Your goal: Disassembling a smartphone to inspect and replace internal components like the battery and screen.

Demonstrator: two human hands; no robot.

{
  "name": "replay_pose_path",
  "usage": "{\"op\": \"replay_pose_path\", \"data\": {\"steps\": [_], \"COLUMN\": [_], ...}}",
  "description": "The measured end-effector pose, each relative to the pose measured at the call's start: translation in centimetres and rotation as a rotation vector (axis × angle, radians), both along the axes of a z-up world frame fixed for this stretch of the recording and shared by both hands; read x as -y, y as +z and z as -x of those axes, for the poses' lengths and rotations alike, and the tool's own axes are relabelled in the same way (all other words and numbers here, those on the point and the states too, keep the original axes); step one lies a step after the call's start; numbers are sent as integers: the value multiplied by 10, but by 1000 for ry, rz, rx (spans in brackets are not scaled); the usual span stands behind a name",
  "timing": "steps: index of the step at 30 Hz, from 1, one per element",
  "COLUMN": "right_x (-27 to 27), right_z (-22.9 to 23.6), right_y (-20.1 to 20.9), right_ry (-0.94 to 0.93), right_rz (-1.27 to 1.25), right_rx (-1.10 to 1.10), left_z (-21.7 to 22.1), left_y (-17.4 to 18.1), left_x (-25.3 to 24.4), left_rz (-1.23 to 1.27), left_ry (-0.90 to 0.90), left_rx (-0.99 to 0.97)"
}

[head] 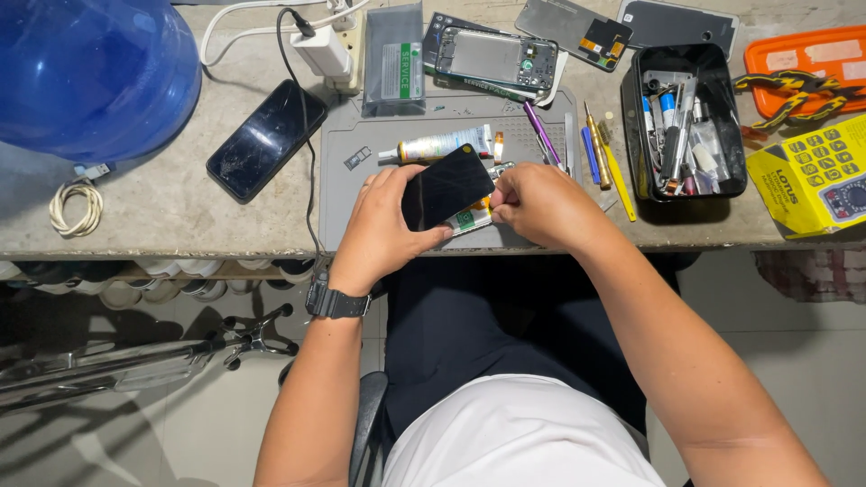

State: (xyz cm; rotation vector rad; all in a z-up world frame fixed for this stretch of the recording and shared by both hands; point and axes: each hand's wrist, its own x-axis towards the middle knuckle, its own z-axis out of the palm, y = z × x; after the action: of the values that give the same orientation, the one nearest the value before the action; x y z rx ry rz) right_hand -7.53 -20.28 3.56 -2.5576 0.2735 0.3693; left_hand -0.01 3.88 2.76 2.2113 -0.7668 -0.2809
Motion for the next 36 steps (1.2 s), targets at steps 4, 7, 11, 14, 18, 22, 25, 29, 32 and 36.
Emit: {"op": "replay_pose_path", "data": {"steps": [4,7,11,14,18,22,25,29,32,36], "right_x": [4,16,19,19,42,90,103,93,92,91], "right_z": [7,7,2,-2,-5,-4,-8,-11,-25,-35], "right_y": [16,-9,-31,-30,-12,-18,-18,-16,-34,-37], "right_ry": [-50,-78,226,295,98,-203,-261,-341,-335,-340], "right_rz": [-103,-84,241,244,32,76,120,193,242,248], "right_rx": [-29,241,637,613,619,584,487,310,233,175], "left_z": [1,1,1,2,2,0,1,3,4,4], "left_y": [4,5,6,8,5,8,14,18,20,20], "left_x": [0,0,0,0,0,4,6,6,7,7], "left_rz": [-1,-7,-9,-12,-25,-20,-53,-94,-105,-112], "left_ry": [0,3,-1,-4,-4,-41,-30,-4,12,32], "left_rx": [-5,0,-1,-3,7,7,-24,-55,-65,-90]}}
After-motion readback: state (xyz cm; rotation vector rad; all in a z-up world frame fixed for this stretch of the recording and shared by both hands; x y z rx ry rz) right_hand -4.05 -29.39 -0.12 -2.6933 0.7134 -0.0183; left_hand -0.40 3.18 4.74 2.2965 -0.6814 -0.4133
